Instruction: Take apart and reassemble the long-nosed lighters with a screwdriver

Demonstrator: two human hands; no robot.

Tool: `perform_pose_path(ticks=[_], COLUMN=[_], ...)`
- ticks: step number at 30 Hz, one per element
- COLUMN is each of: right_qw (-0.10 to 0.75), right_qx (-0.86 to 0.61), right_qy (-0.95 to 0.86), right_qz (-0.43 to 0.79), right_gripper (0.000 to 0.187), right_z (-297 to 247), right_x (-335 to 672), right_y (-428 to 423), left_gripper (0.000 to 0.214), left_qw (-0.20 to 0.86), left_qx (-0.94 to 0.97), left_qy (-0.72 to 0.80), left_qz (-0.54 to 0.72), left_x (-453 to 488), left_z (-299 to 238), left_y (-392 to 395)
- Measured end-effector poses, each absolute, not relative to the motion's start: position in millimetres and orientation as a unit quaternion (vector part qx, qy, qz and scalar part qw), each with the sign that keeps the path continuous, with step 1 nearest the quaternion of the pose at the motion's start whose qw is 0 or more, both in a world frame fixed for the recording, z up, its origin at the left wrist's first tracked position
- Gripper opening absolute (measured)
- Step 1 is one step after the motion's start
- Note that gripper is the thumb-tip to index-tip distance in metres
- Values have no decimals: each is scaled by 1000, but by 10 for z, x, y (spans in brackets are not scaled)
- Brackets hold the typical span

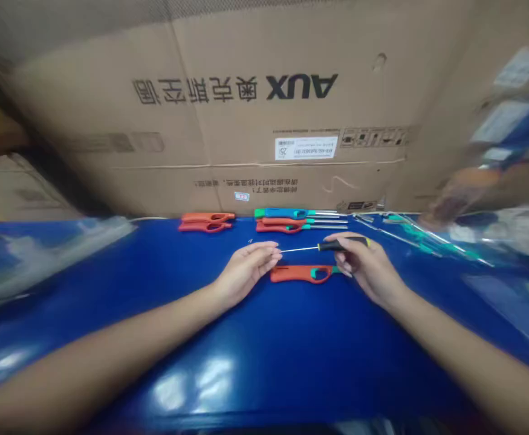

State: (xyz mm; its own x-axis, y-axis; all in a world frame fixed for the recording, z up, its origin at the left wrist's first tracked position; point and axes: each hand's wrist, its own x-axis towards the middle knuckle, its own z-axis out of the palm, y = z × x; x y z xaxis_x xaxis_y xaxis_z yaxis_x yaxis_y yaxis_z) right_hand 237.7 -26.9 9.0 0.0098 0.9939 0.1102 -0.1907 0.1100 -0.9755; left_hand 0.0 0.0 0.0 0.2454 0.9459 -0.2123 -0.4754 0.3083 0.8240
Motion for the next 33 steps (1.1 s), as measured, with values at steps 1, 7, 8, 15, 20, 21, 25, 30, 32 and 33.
perform_pose_path(ticks=[1, 7, 8, 15, 20, 21, 25, 30, 32, 33], right_qw=[572, 587, 584, 550, 558, 561, 561, 558, 558, 558], right_qx=[-420, -409, -409, -412, -412, -411, -408, -409, -411, -415], right_qy=[-481, -500, -504, -534, -528, -526, -517, -518, -522, -524], right_qz=[516, 488, 487, 493, 489, 490, 502, 504, 497, 492], right_gripper=[30, 27, 26, 26, 27, 27, 29, 28, 29, 30], right_z=[107, 172, 170, 76, 59, 63, 73, 44, 38, 39], right_x=[2372, 2339, 2334, 2321, 2320, 2316, 2299, 2310, 2315, 2316], right_y=[-290, -366, -368, -358, -352, -352, -353, -350, -349, -348], left_gripper=[14, 13, 12, 12, 13, 14, 15, 15, 15, 15], left_qw=[722, 732, 735, 748, 751, 751, 750, 750, 747, 745], left_qx=[311, 269, 267, 278, 282, 282, 281, 283, 284, 285], left_qy=[362, 349, 350, 330, 320, 318, 314, 313, 315, 317], left_qz=[501, 519, 516, 504, 505, 506, 509, 510, 513, 514], left_x=[-1, -6, -7, -13, -15, -17, -21, -16, -14, -13], left_z=[-4, 12, 18, 1, -17, -17, -21, -37, -43, -45], left_y=[3, 6, 3, -14, -7, -5, 4, 21, 21, 18])
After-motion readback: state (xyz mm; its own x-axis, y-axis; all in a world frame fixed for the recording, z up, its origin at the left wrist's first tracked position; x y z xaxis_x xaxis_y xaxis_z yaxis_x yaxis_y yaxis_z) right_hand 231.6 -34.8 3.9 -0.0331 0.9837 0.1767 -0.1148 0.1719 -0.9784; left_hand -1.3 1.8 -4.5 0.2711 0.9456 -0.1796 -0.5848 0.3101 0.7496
